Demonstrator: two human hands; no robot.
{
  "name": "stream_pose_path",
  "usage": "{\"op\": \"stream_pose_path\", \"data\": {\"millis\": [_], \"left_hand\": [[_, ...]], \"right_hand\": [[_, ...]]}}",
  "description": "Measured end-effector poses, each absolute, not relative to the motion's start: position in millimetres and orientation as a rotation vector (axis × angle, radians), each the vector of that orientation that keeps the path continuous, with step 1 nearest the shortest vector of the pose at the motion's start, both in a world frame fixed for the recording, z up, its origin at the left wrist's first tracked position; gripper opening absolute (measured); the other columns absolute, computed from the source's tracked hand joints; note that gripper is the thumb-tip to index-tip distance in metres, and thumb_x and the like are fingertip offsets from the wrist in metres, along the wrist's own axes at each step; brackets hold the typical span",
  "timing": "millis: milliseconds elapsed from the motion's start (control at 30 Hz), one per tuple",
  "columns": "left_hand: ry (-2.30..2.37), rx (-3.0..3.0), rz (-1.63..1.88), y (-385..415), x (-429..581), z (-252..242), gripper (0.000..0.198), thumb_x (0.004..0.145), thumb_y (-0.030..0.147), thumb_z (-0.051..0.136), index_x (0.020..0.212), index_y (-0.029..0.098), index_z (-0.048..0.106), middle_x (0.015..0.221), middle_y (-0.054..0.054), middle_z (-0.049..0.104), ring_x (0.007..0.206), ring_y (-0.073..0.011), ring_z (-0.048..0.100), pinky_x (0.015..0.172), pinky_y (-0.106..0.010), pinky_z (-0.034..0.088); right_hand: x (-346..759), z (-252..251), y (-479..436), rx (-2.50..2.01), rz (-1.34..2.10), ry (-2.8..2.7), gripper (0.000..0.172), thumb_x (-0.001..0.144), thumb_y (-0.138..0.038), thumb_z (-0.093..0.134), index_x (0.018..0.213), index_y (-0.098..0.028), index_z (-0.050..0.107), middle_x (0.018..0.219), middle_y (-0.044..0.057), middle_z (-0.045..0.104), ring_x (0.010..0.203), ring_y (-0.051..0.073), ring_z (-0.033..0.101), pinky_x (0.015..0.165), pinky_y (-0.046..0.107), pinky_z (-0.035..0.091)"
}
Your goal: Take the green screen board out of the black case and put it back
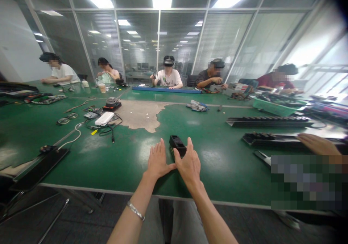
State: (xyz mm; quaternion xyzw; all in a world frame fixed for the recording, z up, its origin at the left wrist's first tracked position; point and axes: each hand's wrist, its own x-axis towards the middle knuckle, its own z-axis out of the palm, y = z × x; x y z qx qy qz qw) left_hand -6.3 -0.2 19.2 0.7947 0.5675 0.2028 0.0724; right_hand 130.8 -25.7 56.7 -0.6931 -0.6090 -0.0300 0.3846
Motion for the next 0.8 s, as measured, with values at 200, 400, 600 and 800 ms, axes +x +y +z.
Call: {"op": "stream_pose_path", "data": {"millis": [200,400,600,800], "left_hand": [[1.709,2.399,0.602,2,-6,17,0.117,0.077,0.062,0.053,0.150,0.005,-0.019,0.158,-0.022,0.021,0.146,-0.0346,0.018,0.117,-0.053,0.014],[1.708,2.441,0.678,1,-5,15,0.111,0.079,0.052,0.054,0.150,0.005,-0.017,0.157,-0.022,0.023,0.145,-0.0342,0.021,0.117,-0.053,0.015],[1.697,2.426,0.693,1,-4,16,0.109,0.079,0.052,0.054,0.151,0.005,-0.015,0.157,-0.023,0.023,0.145,-0.0348,0.022,0.117,-0.054,0.016],[1.703,2.427,0.661,2,-4,15,0.114,0.078,0.057,0.055,0.150,0.006,-0.017,0.157,-0.022,0.022,0.145,-0.0352,0.021,0.116,-0.054,0.015]], "right_hand": [[130,48,-31,-1.801,-0.119,-1.583,0.074,0.091,-0.044,0.047,0.151,-0.009,0.021,0.110,0.017,0.066,0.095,0.031,0.062,0.080,0.041,0.047],[130,39,-35,-1.835,-0.118,-1.619,0.074,0.090,-0.039,0.051,0.151,-0.008,0.021,0.105,0.016,0.067,0.094,0.030,0.062,0.081,0.040,0.047],[135,27,-38,-1.840,-0.082,-1.659,0.075,0.091,-0.040,0.050,0.151,-0.006,0.020,0.112,0.019,0.066,0.097,0.031,0.062,0.083,0.041,0.047],[145,19,-33,-1.704,0.019,-1.621,0.087,0.086,-0.052,0.055,0.151,-0.007,0.020,0.132,0.022,0.056,0.110,0.030,0.057,0.094,0.045,0.045]]}}
